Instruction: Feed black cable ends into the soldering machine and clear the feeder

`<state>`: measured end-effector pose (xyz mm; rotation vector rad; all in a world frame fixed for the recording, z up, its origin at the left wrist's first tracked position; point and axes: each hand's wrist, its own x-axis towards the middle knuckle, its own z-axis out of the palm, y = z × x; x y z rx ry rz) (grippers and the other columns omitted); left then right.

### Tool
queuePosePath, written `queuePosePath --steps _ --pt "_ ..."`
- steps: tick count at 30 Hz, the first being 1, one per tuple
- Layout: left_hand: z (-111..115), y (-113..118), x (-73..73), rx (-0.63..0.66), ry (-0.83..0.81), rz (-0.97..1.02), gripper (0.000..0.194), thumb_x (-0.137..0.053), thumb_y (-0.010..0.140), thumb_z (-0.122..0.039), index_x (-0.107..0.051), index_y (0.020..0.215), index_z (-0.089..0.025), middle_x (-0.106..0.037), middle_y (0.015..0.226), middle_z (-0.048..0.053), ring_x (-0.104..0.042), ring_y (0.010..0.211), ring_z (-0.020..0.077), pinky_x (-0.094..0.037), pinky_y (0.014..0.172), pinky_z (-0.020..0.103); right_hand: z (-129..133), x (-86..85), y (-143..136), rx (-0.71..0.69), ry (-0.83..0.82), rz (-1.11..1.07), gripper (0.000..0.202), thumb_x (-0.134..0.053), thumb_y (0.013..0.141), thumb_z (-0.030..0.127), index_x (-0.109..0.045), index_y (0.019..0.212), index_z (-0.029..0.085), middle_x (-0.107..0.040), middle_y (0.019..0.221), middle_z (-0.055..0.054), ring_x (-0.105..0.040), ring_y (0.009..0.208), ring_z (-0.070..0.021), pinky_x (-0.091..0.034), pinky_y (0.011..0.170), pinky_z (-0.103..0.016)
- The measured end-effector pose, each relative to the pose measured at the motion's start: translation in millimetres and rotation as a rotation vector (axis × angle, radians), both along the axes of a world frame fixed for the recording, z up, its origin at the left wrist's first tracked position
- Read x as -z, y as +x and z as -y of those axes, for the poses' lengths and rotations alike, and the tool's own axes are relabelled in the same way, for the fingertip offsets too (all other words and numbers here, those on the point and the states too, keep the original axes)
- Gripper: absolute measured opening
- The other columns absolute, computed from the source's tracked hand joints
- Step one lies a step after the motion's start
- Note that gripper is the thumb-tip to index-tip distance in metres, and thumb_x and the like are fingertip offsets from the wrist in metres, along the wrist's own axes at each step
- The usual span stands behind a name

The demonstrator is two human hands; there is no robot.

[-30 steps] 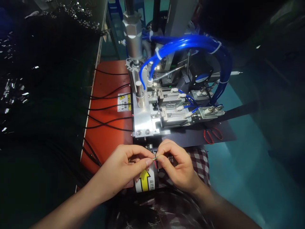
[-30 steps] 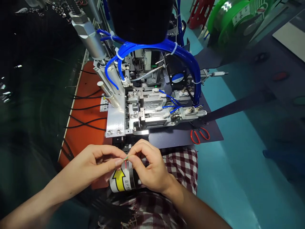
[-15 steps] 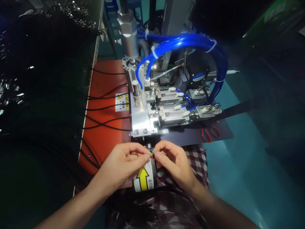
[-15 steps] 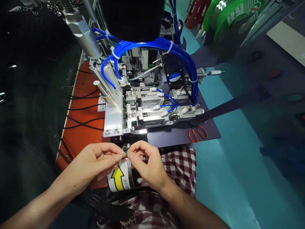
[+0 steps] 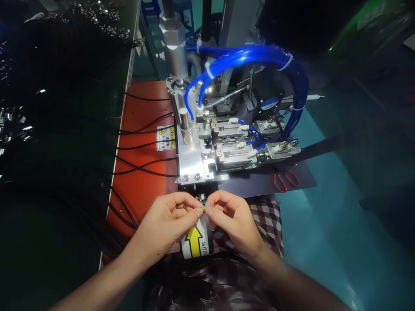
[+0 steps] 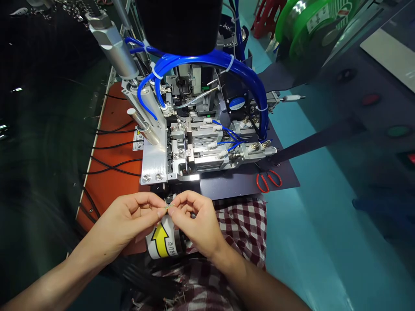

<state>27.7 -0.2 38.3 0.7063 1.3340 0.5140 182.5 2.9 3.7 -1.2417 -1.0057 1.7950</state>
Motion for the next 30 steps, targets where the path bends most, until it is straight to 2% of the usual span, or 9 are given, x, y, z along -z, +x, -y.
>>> queuePosePath --steps 9,14,19,25,28,30 --pt "1.3 1.1 -3.2 -0.007 -0.001 -0.003 0.029 -0.067 0.076 -0.043 -0.059 0.077 -0.015 -0.036 0.041 -0.01 -0.025 0.038 0.0045 -0.018 0.036 0.017 3.2 3.3 -0.5 0.041 -0.07 -0.063 0.017 -0.069 0.07 0.033 -0.059 0.069 0.019 -0.052 0.053 0.006 -0.045 0.046 -0.009 -0.039 0.048 -0.023" --pt "0.8 1.6 -5.1 -0.021 0.0 0.011 0.028 -0.067 0.075 -0.042 -0.059 0.076 -0.016 -0.038 0.042 -0.009 -0.026 0.038 0.0044 -0.019 0.037 0.017 3.9 6.5 4.8 0.034 -0.023 -0.07 0.016 -0.068 0.072 0.034 -0.062 0.074 0.019 -0.053 0.057 0.004 -0.046 0.05 -0.0097 -0.039 0.05 -0.024" --pt "-0.2 1.5 -4.7 -0.016 0.018 0.019 0.027 -0.068 0.074 -0.04 -0.059 0.075 -0.015 -0.038 0.042 -0.01 -0.026 0.039 0.0042 -0.017 0.039 0.017 0.7 2.1 6.3 0.009 0.052 0.005 0.019 -0.067 0.074 0.035 -0.063 0.079 0.018 -0.055 0.062 0.003 -0.048 0.053 -0.0104 -0.04 0.052 -0.025" --pt "-0.8 0.9 -4.6 0.019 0.036 -0.016 0.025 -0.065 0.077 -0.039 -0.059 0.077 -0.015 -0.038 0.043 -0.01 -0.026 0.04 0.0043 -0.019 0.041 0.018 0.5 -1.1 3.5 0.027 0.079 0.062 0.02 -0.067 0.076 0.035 -0.059 0.07 0.018 -0.052 0.058 0.004 -0.043 0.049 -0.009 -0.035 0.048 -0.024" --pt "1.5 0.5 -2.9 0.056 0.096 -0.101 0.023 -0.064 0.079 -0.038 -0.062 0.079 -0.015 -0.047 0.048 -0.006 -0.036 0.043 0.0071 -0.027 0.043 0.019 3.1 1.9 3.0 0.032 0.067 0.021 0.02 -0.066 0.078 0.035 -0.057 0.071 0.018 -0.049 0.054 0.006 -0.043 0.047 -0.0088 -0.035 0.048 -0.023" --pt "4.4 -1.5 0.6 0.101 0.244 -0.241 0.02 -0.062 0.081 -0.036 -0.065 0.084 -0.016 -0.056 0.058 -0.003 -0.047 0.051 0.0101 -0.034 0.047 0.021 3.9 5.9 2.7 0.044 0.046 -0.007 0.021 -0.065 0.079 0.036 -0.056 0.071 0.018 -0.048 0.052 0.006 -0.043 0.046 -0.0081 -0.034 0.047 -0.022"
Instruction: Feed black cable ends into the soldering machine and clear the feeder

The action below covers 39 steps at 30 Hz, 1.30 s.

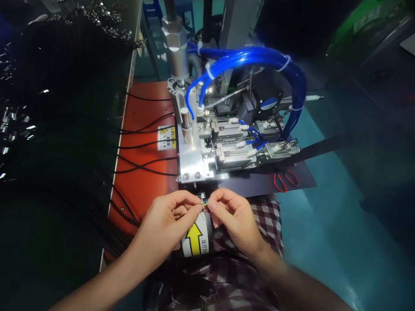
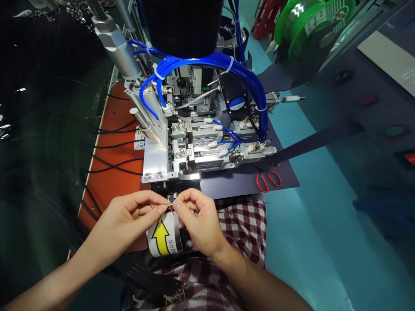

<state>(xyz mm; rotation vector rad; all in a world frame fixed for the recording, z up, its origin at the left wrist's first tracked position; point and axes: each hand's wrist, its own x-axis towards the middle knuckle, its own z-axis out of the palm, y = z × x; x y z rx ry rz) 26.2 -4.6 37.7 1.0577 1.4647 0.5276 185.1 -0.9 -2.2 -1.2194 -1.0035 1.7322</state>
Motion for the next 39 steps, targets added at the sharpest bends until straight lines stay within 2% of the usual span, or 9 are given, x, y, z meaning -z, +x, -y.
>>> queuePosePath --steps 2,5,9,12,17,30,39 --pt "3.2 -3.6 5.3 0.059 0.226 -0.168 0.015 -0.061 0.084 -0.032 -0.066 0.088 -0.019 -0.06 0.07 -0.001 -0.053 0.061 0.0117 -0.04 0.053 0.022 -1.0 5.0 -0.1 0.014 -0.024 -0.014 0.022 -0.065 0.079 0.037 -0.055 0.072 0.018 -0.048 0.051 0.007 -0.042 0.045 -0.0074 -0.033 0.047 -0.022" --pt "6.8 -9.5 14.1 0.147 0.525 -0.338 0.011 -0.057 0.088 -0.024 -0.067 0.092 -0.021 -0.06 0.081 0.0 -0.058 0.072 0.0118 -0.044 0.063 0.021 -4.6 11.8 0.1 0.018 -0.043 -0.013 0.023 -0.066 0.079 0.036 -0.055 0.072 0.017 -0.049 0.05 0.007 -0.042 0.045 -0.0071 -0.032 0.048 -0.021" --pt "8.9 -15.1 24.1 0.26 0.739 -0.368 0.023 -0.049 0.091 -0.013 -0.064 0.106 -0.021 -0.056 0.089 0.002 -0.059 0.081 0.0109 -0.046 0.072 0.02 -9.1 16.6 0.3 0.011 -0.054 0.003 0.023 -0.066 0.079 0.036 -0.055 0.072 0.017 -0.05 0.049 0.007 -0.043 0.046 -0.0074 -0.033 0.05 -0.021" --pt "9.0 -18.4 30.8 0.338 0.785 -0.396 0.028 -0.048 0.091 -0.009 -0.062 0.112 -0.02 -0.053 0.093 0.003 -0.059 0.083 0.0114 -0.047 0.072 0.02 -11.0 18.9 -0.2 -0.001 -0.059 0.027 0.023 -0.065 0.078 0.037 -0.055 0.071 0.017 -0.05 0.049 0.007 -0.044 0.046 -0.008 -0.033 0.05 -0.022" --pt "8.4 -20.4 37.6 0.37 0.876 -0.467 0.029 -0.049 0.089 -0.007 -0.064 0.112 -0.016 -0.051 0.091 0.004 -0.058 0.078 0.0131 -0.048 0.064 0.021 -12.2 22.5 -1.7 0.006 -0.064 0.051 0.023 -0.065 0.077 0.037 -0.056 0.071 0.017 -0.05 0.048 0.006 -0.045 0.046 -0.0086 -0.033 0.05 -0.023" --pt "7.2 -18.6 37.9 0.404 0.94 -0.538 0.034 -0.046 0.086 -0.003 -0.064 0.114 -0.012 -0.051 0.089 0.006 -0.058 0.07 0.0135 -0.05 0.059 0.023 -11.2 24.2 -1.9 0.01 -0.079 0.059 0.023 -0.065 0.078 0.037 -0.055 0.073 0.017 -0.051 0.051 0.006 -0.046 0.047 -0.0081 -0.034 0.051 -0.022" --pt "5.6 -17.4 35.5 0.46 1.007 -0.644 0.032 -0.046 0.087 -0.007 -0.064 0.114 -0.011 -0.054 0.085 0.008 -0.059 0.07 0.0196 -0.052 0.057 0.03 -10.3 25.9 -2.4 0.014 -0.06 0.083 0.022 -0.063 0.079 0.037 -0.054 0.073 0.017 -0.051 0.052 0.006 -0.048 0.048 -0.0091 -0.035 0.051 -0.023"
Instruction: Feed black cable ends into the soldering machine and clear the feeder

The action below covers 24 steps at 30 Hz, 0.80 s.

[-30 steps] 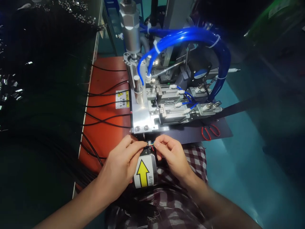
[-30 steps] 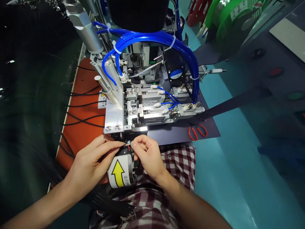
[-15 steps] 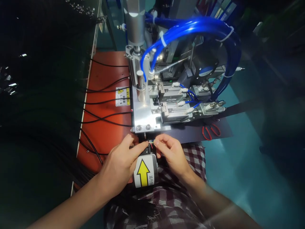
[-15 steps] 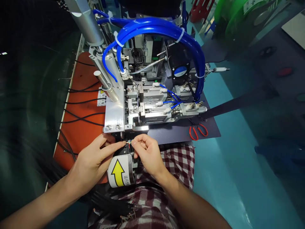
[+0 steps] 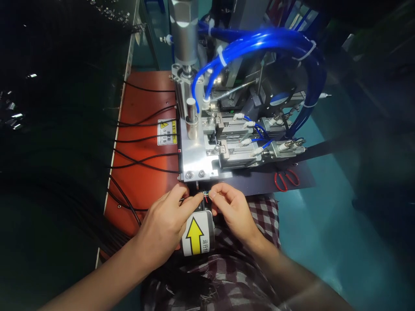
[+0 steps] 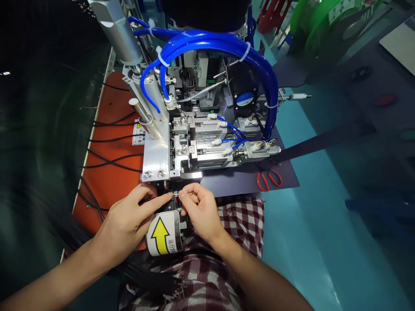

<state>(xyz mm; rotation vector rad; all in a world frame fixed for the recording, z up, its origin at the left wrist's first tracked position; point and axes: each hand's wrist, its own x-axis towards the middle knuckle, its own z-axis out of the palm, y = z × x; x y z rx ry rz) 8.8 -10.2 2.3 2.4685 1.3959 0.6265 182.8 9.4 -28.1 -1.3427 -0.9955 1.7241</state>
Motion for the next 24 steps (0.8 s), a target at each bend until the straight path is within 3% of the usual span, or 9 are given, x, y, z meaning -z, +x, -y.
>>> queuePosePath --steps 24 --pt "2.4 -1.5 0.1 0.019 -0.012 -0.014 0.036 -0.049 0.085 -0.004 -0.06 0.118 -0.011 -0.054 0.085 0.008 -0.055 0.072 0.0201 -0.052 0.058 0.031 -1.5 -1.9 -0.5 -0.037 -0.087 -0.091 0.025 -0.062 0.081 0.039 -0.054 0.07 0.018 -0.051 0.05 0.006 -0.043 0.051 -0.01 -0.035 0.056 -0.025"
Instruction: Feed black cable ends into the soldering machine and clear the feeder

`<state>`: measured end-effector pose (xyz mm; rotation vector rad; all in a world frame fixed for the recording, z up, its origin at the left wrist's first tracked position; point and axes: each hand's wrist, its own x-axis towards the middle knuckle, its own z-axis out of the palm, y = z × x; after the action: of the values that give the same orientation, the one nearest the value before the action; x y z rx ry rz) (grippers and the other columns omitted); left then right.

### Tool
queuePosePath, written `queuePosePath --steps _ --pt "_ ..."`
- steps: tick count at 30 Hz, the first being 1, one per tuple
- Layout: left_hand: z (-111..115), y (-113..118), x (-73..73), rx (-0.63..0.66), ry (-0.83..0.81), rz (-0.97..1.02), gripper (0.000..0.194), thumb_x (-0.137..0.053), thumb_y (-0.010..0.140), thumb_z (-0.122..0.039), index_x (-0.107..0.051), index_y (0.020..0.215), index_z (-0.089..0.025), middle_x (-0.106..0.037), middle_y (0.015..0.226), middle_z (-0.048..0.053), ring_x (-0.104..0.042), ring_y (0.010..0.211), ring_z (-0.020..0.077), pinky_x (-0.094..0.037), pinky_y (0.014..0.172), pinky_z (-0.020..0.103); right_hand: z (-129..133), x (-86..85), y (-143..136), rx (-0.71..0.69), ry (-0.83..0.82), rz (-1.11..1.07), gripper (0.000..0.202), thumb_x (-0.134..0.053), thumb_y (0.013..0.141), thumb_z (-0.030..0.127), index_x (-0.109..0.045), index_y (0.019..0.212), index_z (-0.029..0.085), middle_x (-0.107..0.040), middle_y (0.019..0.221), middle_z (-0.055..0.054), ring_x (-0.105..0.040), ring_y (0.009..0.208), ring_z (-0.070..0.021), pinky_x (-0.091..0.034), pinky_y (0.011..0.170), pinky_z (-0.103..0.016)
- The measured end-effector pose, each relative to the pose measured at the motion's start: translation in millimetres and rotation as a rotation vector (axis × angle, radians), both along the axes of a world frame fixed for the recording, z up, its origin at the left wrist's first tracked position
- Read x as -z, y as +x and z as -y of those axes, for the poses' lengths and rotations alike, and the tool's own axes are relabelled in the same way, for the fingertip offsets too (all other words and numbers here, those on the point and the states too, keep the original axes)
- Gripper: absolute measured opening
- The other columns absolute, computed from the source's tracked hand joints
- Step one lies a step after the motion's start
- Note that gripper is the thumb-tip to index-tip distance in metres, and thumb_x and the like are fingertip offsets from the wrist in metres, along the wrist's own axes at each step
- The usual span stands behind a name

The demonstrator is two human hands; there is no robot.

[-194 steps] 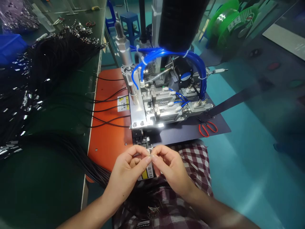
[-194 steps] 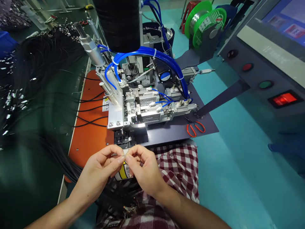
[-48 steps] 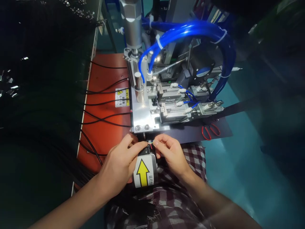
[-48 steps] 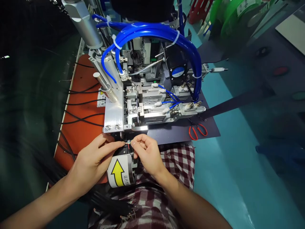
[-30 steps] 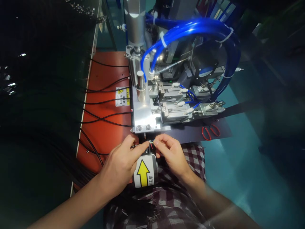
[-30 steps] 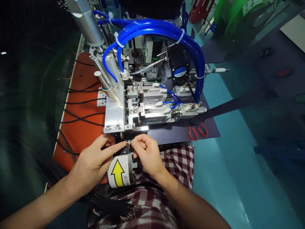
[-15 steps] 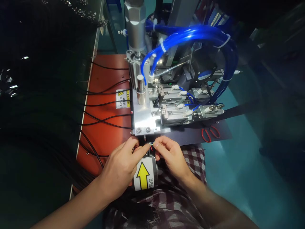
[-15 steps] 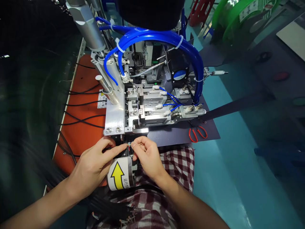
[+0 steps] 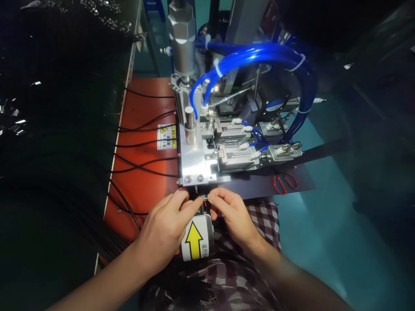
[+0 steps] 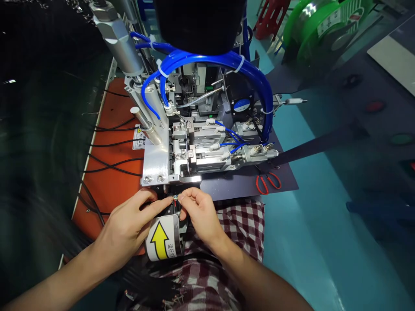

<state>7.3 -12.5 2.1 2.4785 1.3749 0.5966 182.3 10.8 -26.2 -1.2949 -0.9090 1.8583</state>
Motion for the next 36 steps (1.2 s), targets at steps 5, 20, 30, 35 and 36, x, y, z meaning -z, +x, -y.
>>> queuePosePath --steps 5,20,30,35,36 --pt "0.0 -0.1 0.5 -0.003 -0.011 -0.007 0.038 -0.049 0.085 -0.004 -0.059 0.12 -0.011 -0.054 0.086 0.008 -0.054 0.072 0.0187 -0.051 0.059 0.029 -0.7 1.1 -0.8 0.009 -0.001 0.008 0.024 -0.062 0.08 0.039 -0.055 0.071 0.018 -0.052 0.049 0.006 -0.044 0.05 -0.0098 -0.035 0.056 -0.024" --pt "1.4 4.1 0.3 -0.015 0.084 -0.121 0.03 -0.044 0.089 -0.008 -0.059 0.114 -0.012 -0.058 0.085 0.008 -0.055 0.071 0.0207 -0.05 0.059 0.032 -0.1 -1.0 -0.5 -0.009 0.04 0.078 0.024 -0.061 0.081 0.04 -0.053 0.071 0.019 -0.051 0.05 0.006 -0.045 0.049 -0.0109 -0.036 0.054 -0.025" --pt "-1.2 4.8 -2.6 -0.007 0.12 -0.108 0.028 -0.045 0.088 -0.008 -0.062 0.11 -0.009 -0.062 0.085 0.011 -0.058 0.07 0.0233 -0.053 0.058 0.035 5.4 -0.1 0.8 -0.01 0.256 0.352 0.022 -0.056 0.086 0.037 -0.054 0.073 0.019 -0.051 0.062 0.003 -0.048 0.054 -0.0118 -0.036 0.05 -0.025" --pt "-0.4 3.8 -2.2 -0.014 0.102 -0.079 0.032 -0.044 0.087 -0.005 -0.06 0.113 -0.011 -0.062 0.088 0.011 -0.059 0.074 0.0223 -0.054 0.062 0.034 3.7 0.5 3.0 0.014 0.26 0.331 0.02 -0.06 0.084 0.037 -0.061 0.084 0.018 -0.056 0.069 0.0 -0.049 0.056 -0.0121 -0.039 0.051 -0.025" --pt "-0.2 3.7 -2.0 -0.017 0.1 -0.078 0.032 -0.044 0.087 -0.005 -0.06 0.113 -0.011 -0.062 0.088 0.01 -0.059 0.074 0.0222 -0.053 0.062 0.033 3.7 1.2 1.8 0.03 0.296 0.348 0.018 -0.059 0.085 0.036 -0.061 0.083 0.018 -0.055 0.069 0.0 -0.048 0.057 -0.012 -0.039 0.052 -0.025"
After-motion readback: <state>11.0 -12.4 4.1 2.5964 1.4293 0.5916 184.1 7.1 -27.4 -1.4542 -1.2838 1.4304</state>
